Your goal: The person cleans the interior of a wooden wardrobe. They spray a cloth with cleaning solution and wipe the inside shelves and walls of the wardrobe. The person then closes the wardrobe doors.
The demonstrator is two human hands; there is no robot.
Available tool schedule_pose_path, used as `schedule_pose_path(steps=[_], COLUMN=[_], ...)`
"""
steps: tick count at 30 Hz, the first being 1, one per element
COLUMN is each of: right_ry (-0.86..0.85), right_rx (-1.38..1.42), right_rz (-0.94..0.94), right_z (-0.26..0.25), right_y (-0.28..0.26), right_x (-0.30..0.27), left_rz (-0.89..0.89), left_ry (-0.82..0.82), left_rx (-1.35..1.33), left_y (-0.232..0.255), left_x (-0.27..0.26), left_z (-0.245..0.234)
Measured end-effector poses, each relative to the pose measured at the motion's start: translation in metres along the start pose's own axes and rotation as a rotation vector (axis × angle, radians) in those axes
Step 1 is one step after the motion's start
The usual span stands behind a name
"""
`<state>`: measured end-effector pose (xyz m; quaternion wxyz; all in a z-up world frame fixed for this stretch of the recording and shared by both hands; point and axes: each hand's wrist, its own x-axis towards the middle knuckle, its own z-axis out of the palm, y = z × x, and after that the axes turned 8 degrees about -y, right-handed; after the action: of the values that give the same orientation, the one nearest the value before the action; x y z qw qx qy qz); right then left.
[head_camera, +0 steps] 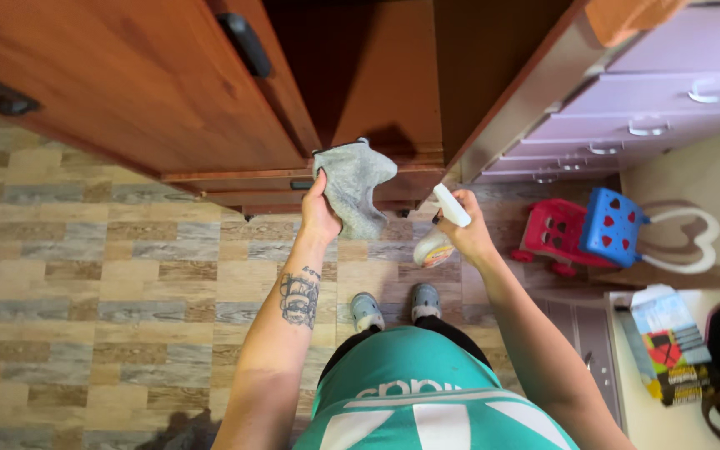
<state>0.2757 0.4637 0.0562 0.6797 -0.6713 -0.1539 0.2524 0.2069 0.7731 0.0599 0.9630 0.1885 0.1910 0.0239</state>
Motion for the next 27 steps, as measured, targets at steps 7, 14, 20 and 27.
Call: schedule_pose_path(steps=[7,14,20,27], right_ry=[0.206,0.411,0.566,0.866], right_rx=[-0.017,-0.217,-0.265,-0.049], right_rz=[0.007,0.118,0.112,0.108], right_z=[-0.004,-0.016,-0.052,-0.131], right_y=[-0.015,-0.034,-0.029,0.008], right_x=[-0.035,-0.097,-0.161,-0.275], left_rz=[-0.211,-0.370,-0.504,-0.673], left_ry=[-0.071,-0.110,-0.220,-0.334], left_rx=[0.039,0.074,0.102,0.205], left_y=[-0.044,-0.109,-0.176,-0.305], left_x=[0.031,0.042,0.031,-0.006], left_z=[0.006,0.024,0.046,0.088])
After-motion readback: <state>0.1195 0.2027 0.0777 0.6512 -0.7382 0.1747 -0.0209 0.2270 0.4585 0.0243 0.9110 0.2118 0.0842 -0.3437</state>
